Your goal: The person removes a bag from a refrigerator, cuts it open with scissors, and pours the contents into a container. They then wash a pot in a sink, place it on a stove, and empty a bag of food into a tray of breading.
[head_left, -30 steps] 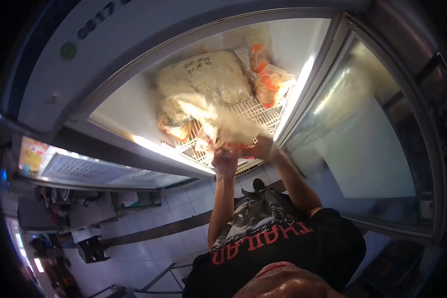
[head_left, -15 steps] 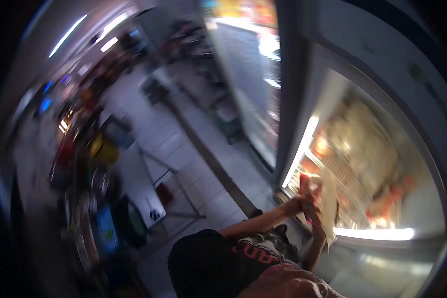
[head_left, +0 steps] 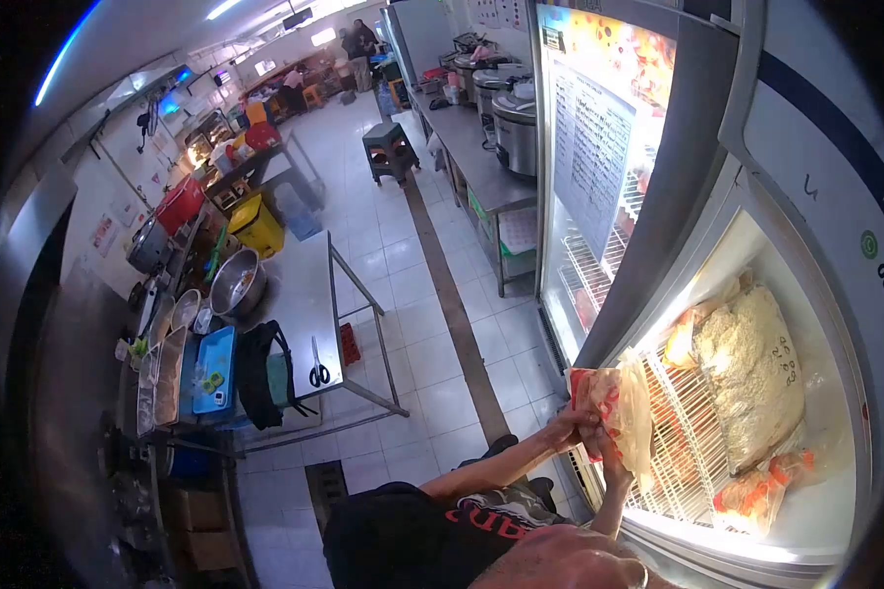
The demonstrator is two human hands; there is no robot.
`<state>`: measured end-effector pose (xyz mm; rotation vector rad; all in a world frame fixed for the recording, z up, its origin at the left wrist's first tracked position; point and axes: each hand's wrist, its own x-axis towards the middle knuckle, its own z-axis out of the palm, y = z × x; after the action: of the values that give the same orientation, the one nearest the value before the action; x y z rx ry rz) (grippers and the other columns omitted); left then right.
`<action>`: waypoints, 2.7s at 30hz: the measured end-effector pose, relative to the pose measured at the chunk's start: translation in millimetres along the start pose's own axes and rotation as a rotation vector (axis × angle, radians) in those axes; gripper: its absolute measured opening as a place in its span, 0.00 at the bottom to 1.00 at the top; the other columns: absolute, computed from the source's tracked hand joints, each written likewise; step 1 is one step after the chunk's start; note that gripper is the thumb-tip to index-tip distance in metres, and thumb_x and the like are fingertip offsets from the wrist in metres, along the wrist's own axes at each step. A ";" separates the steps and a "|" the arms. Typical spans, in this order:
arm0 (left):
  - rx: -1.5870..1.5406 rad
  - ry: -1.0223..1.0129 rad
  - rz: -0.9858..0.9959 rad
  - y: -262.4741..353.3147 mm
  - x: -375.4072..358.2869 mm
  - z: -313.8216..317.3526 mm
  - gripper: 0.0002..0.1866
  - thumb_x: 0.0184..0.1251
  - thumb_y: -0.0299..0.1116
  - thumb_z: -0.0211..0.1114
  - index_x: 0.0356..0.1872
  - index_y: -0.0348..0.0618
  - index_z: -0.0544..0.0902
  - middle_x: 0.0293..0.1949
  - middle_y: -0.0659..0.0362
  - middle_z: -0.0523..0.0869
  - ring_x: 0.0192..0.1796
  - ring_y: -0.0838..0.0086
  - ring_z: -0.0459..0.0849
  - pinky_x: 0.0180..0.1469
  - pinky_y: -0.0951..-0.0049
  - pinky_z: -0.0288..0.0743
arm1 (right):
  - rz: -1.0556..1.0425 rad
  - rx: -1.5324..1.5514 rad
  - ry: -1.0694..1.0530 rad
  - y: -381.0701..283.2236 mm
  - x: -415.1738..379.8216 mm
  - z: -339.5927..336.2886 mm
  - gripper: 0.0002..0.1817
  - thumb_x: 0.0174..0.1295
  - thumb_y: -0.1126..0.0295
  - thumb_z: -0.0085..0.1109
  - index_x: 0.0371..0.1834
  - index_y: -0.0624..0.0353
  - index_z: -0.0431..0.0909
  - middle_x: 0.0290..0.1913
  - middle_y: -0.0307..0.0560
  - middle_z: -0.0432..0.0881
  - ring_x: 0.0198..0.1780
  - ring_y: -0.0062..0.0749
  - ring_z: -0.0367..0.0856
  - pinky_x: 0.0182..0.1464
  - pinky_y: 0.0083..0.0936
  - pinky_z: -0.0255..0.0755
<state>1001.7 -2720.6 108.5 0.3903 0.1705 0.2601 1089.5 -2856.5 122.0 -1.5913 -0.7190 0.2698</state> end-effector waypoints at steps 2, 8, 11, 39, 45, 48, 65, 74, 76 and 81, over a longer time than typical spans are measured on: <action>0.004 -0.002 0.002 -1.6 2.3 2.5 0.51 0.50 0.24 0.73 0.73 0.60 0.51 0.66 0.59 0.66 0.68 0.65 0.68 0.68 0.57 0.68 | -0.004 0.016 0.022 6.4 -3.0 -3.0 0.24 0.53 0.73 0.70 0.55 0.64 0.77 0.50 0.47 0.82 0.51 0.31 0.79 0.54 0.28 0.73; 0.009 -0.024 -0.041 -11.0 18.6 16.5 0.51 0.50 0.23 0.73 0.73 0.61 0.51 0.66 0.59 0.66 0.68 0.65 0.68 0.68 0.58 0.68 | -0.015 0.096 0.189 29.8 -6.6 -12.6 0.24 0.53 0.74 0.70 0.55 0.64 0.77 0.51 0.48 0.82 0.52 0.31 0.79 0.55 0.29 0.72; 0.130 -0.203 0.093 -18.7 24.7 22.3 0.43 0.57 0.28 0.70 0.72 0.57 0.55 0.65 0.58 0.68 0.67 0.67 0.70 0.66 0.60 0.70 | 0.083 0.145 0.220 35.1 -8.2 -14.6 0.27 0.54 0.73 0.70 0.58 0.64 0.74 0.53 0.49 0.80 0.54 0.33 0.78 0.56 0.30 0.71; 1.167 0.602 0.747 165.3 -347.9 -23.5 0.38 0.45 0.27 0.74 0.62 0.37 0.70 0.49 0.55 0.80 0.51 0.70 0.78 0.54 0.70 0.72 | -0.310 0.230 -1.164 -80.1 -41.3 276.0 0.17 0.54 0.72 0.65 0.48 0.63 0.79 0.46 0.51 0.83 0.50 0.36 0.80 0.51 0.31 0.73; 1.056 1.155 1.091 192.0 -524.7 -95.9 0.35 0.49 0.23 0.69 0.62 0.38 0.69 0.35 0.63 0.80 0.38 0.82 0.76 0.43 0.78 0.72 | -0.659 0.279 -1.276 -129.6 -174.7 476.7 0.12 0.51 0.71 0.66 0.39 0.62 0.84 0.42 0.52 0.85 0.47 0.41 0.82 0.48 0.35 0.74; 0.978 1.225 1.196 223.7 -612.2 -122.5 0.30 0.53 0.27 0.70 0.60 0.38 0.71 0.34 0.64 0.82 0.37 0.83 0.77 0.42 0.78 0.74 | -0.176 0.246 -1.541 -148.7 -237.3 562.4 0.10 0.55 0.73 0.65 0.41 0.62 0.83 0.39 0.44 0.85 0.42 0.34 0.82 0.44 0.31 0.75; 0.547 1.630 1.370 346.7 -915.4 -182.7 0.20 0.56 0.23 0.69 0.52 0.35 0.78 0.44 0.60 0.86 0.45 0.78 0.82 0.50 0.74 0.76 | 0.409 0.696 -1.962 -295.6 -514.9 873.4 0.22 0.52 0.73 0.72 0.51 0.63 0.78 0.47 0.44 0.83 0.46 0.27 0.81 0.48 0.27 0.77; 0.509 1.641 1.248 439.5 -1042.9 -259.5 0.29 0.54 0.23 0.70 0.59 0.35 0.72 0.50 0.62 0.82 0.50 0.78 0.79 0.54 0.73 0.74 | 0.427 0.621 -2.144 -321.3 -583.2 1041.4 0.28 0.53 0.76 0.69 0.59 0.62 0.73 0.54 0.42 0.80 0.53 0.30 0.78 0.57 0.28 0.73; 0.484 1.775 1.263 467.5 -1047.5 -257.1 0.27 0.57 0.24 0.68 0.59 0.35 0.71 0.48 0.58 0.83 0.49 0.72 0.81 0.53 0.71 0.75 | 0.606 0.420 -2.251 -325.2 -587.9 1071.7 0.32 0.52 0.79 0.67 0.63 0.60 0.69 0.57 0.43 0.77 0.56 0.30 0.76 0.58 0.28 0.73; 0.837 2.286 0.845 512.7 -1062.2 -283.0 0.25 0.62 0.34 0.66 0.55 0.30 0.70 0.42 0.39 0.83 0.44 0.47 0.85 0.43 0.60 0.78 | 0.635 0.620 -2.044 -331.7 -612.3 1116.1 0.25 0.57 0.79 0.64 0.59 0.61 0.72 0.51 0.42 0.80 0.48 0.26 0.79 0.49 0.25 0.76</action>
<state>-181.7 -2463.0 174.6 0.8087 2.4527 1.4190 -109.1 -2314.3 109.4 -0.3755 -1.2920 2.4683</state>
